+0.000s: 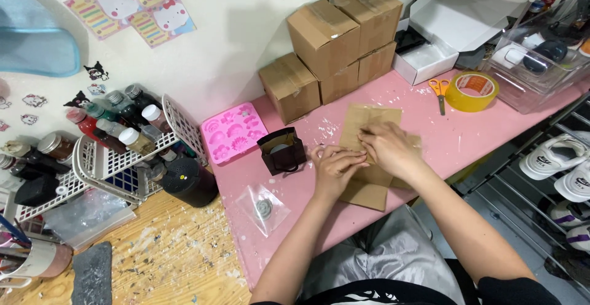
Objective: Assembling small cardboard boxes and packing items inside for shipping.
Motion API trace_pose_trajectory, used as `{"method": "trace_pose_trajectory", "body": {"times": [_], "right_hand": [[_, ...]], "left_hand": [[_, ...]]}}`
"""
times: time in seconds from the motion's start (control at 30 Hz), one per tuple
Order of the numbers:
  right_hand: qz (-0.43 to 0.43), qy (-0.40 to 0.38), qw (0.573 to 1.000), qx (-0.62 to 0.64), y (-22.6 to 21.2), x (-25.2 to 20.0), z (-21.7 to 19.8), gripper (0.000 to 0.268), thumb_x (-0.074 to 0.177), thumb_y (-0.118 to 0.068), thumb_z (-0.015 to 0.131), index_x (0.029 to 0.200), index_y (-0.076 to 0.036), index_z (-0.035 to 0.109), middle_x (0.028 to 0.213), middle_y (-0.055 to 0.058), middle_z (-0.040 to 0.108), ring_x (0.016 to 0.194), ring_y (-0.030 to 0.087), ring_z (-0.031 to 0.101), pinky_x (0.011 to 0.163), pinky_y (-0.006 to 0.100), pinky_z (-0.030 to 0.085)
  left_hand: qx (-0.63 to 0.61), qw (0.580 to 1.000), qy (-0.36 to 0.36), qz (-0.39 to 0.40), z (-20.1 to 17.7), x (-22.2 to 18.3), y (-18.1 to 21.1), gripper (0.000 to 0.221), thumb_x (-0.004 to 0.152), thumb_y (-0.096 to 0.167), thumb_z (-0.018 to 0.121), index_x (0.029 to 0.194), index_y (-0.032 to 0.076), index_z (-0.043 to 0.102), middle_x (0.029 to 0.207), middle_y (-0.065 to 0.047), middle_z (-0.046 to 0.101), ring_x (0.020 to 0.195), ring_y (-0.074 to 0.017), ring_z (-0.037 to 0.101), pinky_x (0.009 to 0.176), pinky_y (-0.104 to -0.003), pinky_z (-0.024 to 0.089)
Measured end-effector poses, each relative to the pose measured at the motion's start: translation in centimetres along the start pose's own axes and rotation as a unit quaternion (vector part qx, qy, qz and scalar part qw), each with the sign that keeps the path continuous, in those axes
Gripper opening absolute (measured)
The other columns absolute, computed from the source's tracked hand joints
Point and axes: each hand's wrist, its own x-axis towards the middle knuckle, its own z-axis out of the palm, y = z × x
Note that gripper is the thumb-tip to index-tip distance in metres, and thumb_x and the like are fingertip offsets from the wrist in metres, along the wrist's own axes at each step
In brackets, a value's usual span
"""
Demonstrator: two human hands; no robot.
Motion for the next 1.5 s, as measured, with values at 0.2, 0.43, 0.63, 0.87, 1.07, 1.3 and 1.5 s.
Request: {"method": "trace_pose_trajectory", "body": {"times": [0.2, 0.43, 0.63, 0.87, 1.07, 1.3, 1.5], "right_hand": [[-0.127, 0.04, 0.983, 0.125, 1.3, -0.9, 1.4, 0.044, 0.086, -0.005, 0.058, 0.129, 0.004, 0.064, 0.138, 0.024, 0.06, 0.134, 0.039, 0.052, 0.114, 0.049, 0.036], [-0.037, 0.049, 0.992, 0.106, -0.4, -1.4, 0.2, 0.035, 0.087, -0.008, 0.058, 0.118, 0.002, 0.069, 0.129, 0.019, 0.066, 0.127, 0.036, 0.058, 0.111, 0.044, 0.043], [-0.042, 0.011, 0.997, 0.068, 0.5, -0.2, 0.5, 0.038, 0.089, -0.013, 0.056, 0.118, 0.005, 0.07, 0.128, 0.024, 0.066, 0.121, 0.037, 0.06, 0.107, 0.042, 0.046], [-0.04, 0.038, 0.998, 0.003, -0.6, -0.5, 0.5, 0.039, 0.093, -0.017, 0.055, 0.124, 0.003, 0.066, 0.131, 0.019, 0.067, 0.13, 0.037, 0.056, 0.111, 0.051, 0.038], [-0.039, 0.012, 0.995, 0.095, -0.3, -1.9, -0.2, 0.039, 0.098, -0.018, 0.053, 0.129, 0.004, 0.064, 0.137, 0.019, 0.063, 0.137, 0.036, 0.052, 0.115, 0.05, 0.036], [-0.053, 0.024, 0.989, 0.137, 0.4, -4.6, -0.3, 0.051, 0.089, -0.031, 0.067, 0.132, -0.002, 0.065, 0.142, 0.02, 0.06, 0.138, 0.036, 0.048, 0.117, 0.049, 0.032], [-0.093, 0.008, 0.988, 0.126, 1.6, -4.5, 0.6, 0.042, 0.092, -0.027, 0.066, 0.129, -0.008, 0.067, 0.143, 0.01, 0.063, 0.14, 0.032, 0.05, 0.118, 0.047, 0.036]], "left_hand": [[-0.018, 0.999, 0.037, -0.028, 0.6, -0.5, 1.3, 0.012, 0.083, 0.022, 0.084, 0.093, 0.016, 0.079, 0.102, 0.006, 0.077, 0.101, -0.0153, 0.061, 0.105, -0.038, 0.032], [-0.098, 0.994, 0.046, -0.027, 2.2, -1.0, -1.0, 0.016, 0.078, 0.014, 0.085, 0.091, 0.012, 0.077, 0.099, 0.002, 0.075, 0.1, -0.0201, 0.063, 0.103, -0.04, 0.045], [-0.097, 0.994, 0.032, -0.036, 1.9, -0.7, -0.1, 0.016, 0.075, 0.008, 0.086, 0.086, 0.008, 0.074, 0.093, -0.004, 0.071, 0.098, -0.026, 0.062, 0.099, -0.041, 0.046], [-0.121, 0.992, 0.041, -0.023, 2.4, -0.9, -0.9, 0.019, 0.075, 0.005, 0.086, 0.087, 0.006, 0.071, 0.093, -0.005, 0.068, 0.099, -0.0285, 0.06, 0.1, -0.043, 0.047], [-0.08, 0.993, 0.047, -0.075, 2.1, -1.1, 0.4, 0.017, 0.076, 0.01, 0.086, 0.086, 0.008, 0.074, 0.095, -0.003, 0.069, 0.101, -0.0275, 0.059, 0.097, -0.041, 0.042], [-0.079, 0.988, 0.031, -0.127, 1.7, -0.3, 0.7, 0.021, 0.072, 0.018, 0.088, 0.087, 0.011, 0.077, 0.098, -0.003, 0.065, 0.111, -0.0269, 0.054, 0.102, -0.042, 0.039], [-0.159, 0.978, -0.119, -0.064, -2.5, 1.0, -0.4, 0.021, 0.091, 0.016, 0.072, 0.11, 0.012, 0.08, 0.113, -0.005, 0.067, 0.121, -0.0282, 0.051, 0.111, -0.041, 0.036]]}}
